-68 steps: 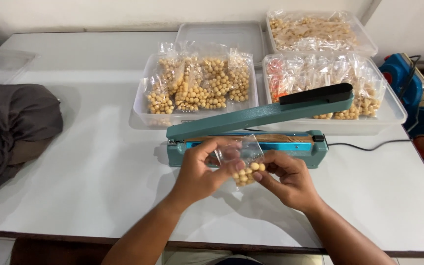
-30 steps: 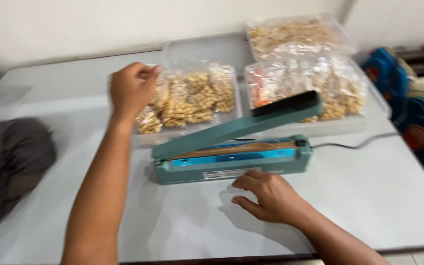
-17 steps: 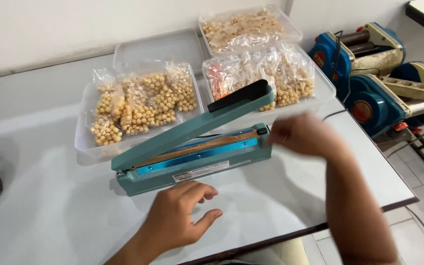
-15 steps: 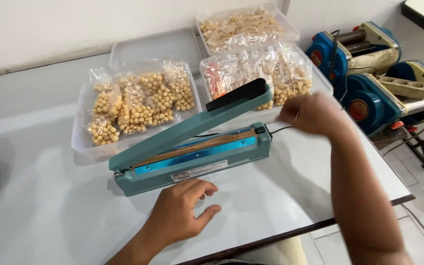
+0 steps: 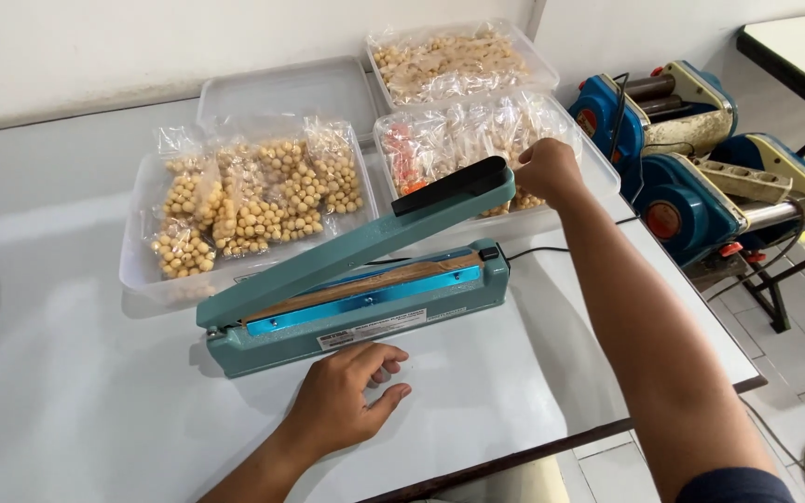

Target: Sealing small plastic bags filled with snacks using a manual heat sealer on a production table.

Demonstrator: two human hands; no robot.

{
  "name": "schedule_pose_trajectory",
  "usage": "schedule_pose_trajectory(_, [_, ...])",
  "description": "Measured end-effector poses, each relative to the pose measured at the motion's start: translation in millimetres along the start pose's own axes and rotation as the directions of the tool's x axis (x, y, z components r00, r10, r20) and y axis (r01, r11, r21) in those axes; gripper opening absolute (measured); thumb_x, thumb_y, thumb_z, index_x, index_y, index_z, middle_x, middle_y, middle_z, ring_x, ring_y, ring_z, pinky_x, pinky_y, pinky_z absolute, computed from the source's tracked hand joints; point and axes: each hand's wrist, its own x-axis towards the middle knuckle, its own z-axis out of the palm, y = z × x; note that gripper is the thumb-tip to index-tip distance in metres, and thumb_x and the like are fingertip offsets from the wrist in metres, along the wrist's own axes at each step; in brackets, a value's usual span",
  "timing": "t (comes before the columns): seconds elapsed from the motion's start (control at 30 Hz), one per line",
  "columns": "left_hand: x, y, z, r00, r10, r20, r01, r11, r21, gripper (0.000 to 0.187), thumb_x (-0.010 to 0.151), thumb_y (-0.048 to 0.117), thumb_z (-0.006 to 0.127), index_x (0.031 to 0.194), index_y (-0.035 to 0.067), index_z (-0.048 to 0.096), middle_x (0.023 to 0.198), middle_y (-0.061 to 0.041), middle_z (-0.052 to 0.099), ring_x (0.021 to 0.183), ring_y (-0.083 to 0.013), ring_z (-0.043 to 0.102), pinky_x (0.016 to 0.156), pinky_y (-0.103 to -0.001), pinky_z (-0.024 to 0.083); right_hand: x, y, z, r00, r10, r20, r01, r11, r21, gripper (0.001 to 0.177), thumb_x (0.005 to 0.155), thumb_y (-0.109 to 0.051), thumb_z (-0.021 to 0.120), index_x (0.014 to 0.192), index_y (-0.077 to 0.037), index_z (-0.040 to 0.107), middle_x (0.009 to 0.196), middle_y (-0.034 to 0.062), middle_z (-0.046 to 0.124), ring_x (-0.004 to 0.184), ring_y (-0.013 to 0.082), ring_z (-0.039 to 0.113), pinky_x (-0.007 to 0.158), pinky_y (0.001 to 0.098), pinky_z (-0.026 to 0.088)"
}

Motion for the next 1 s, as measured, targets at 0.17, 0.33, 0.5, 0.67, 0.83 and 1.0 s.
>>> schedule_pose_trajectory(0.17, [0,-1,1,1.0,-0.017,0.006,0.017,1.0,-0.015,0.033,0.084,0.032,0.079,0.113,0.018,0.073,0.098,0.004,0.078,0.079,-0.0131,0.073,0.069,-0.031,0.06,-7,-10,4,0.999,0.037,0.005,-0.037,0.999,0.0,0.024,0.078,-0.006,0.072,0.102,-0.005,0.078,0.1,0.0126,0.071,0.081,0.0256,0.064,0.059,0.0366,0.054])
schedule_pose_trajectory(0.33, [1,3,2,0.999,-0.016,0.051,0.016,1.0,-0.008,0.036,0.085,0.034,0.079,0.116,0.017,0.072,0.102,0.001,0.078,0.081,-0.0149,0.074,0.068,-0.033,0.062,-9,-11,8,0.999,0.043,0.021,-0.043,0.999,-0.006,0.013,0.08,-0.002,0.072,0.092,-0.002,0.08,0.089,0.0128,0.072,0.073,0.0234,0.063,0.056,0.0353,0.053])
schedule_pose_trajectory(0.5, [0,2,-1,0.999,-0.027,0.03,0.027,1.0,-0.003,0.037,0.085,0.034,0.078,0.117,0.018,0.072,0.102,0.003,0.078,0.083,-0.0138,0.075,0.07,-0.032,0.061,-11,-14,4,1.0,0.026,0.01,-0.027,0.983,0.181,0.013,0.078,-0.003,0.068,0.086,-0.014,0.069,0.091,0.0067,0.066,0.075,0.0205,0.055,0.055,0.0329,0.044])
schedule_pose_trajectory(0.67, [-1,3,-3,1.0,-0.021,0.023,0.021,1.0,-0.002,0.037,0.085,0.035,0.077,0.117,0.018,0.071,0.104,0.002,0.078,0.083,-0.0149,0.076,0.07,-0.034,0.062,-32,-9,-21,0.959,-0.244,-0.144,0.283,0.843,0.457,0.007,0.096,-0.007,0.066,0.092,-0.012,0.066,0.093,0.0052,0.07,0.079,0.0144,0.064,0.067,0.0287,0.054])
schedule_pose_trajectory(0.83, [-2,7,-5,1.0,0.001,0.006,-0.001,1.0,-0.014,0.037,0.085,0.036,0.077,0.118,0.019,0.07,0.102,0.003,0.077,0.082,-0.0141,0.074,0.069,-0.033,0.06,-96,-20,-67,0.945,-0.232,-0.23,0.295,0.308,0.905,0.019,0.103,-0.008,0.066,0.088,-0.016,0.058,0.108,0.0098,0.072,0.099,0.0258,0.076,0.081,0.0333,0.069])
schedule_pose_trajectory(1.0, [3,29,-17,0.995,0.062,-0.082,-0.077,0.979,-0.189,0.039,0.086,0.033,0.078,0.119,0.015,0.067,0.101,-0.001,0.078,0.085,-0.0149,0.075,0.062,-0.028,0.061,-178,-31,-84,0.753,-0.514,-0.411,0.418,-0.108,0.902,0.006,0.111,-0.012,0.059,0.116,-0.009,0.062,0.112,0.0082,0.065,0.101,0.0186,0.068,0.094,0.0344,0.063])
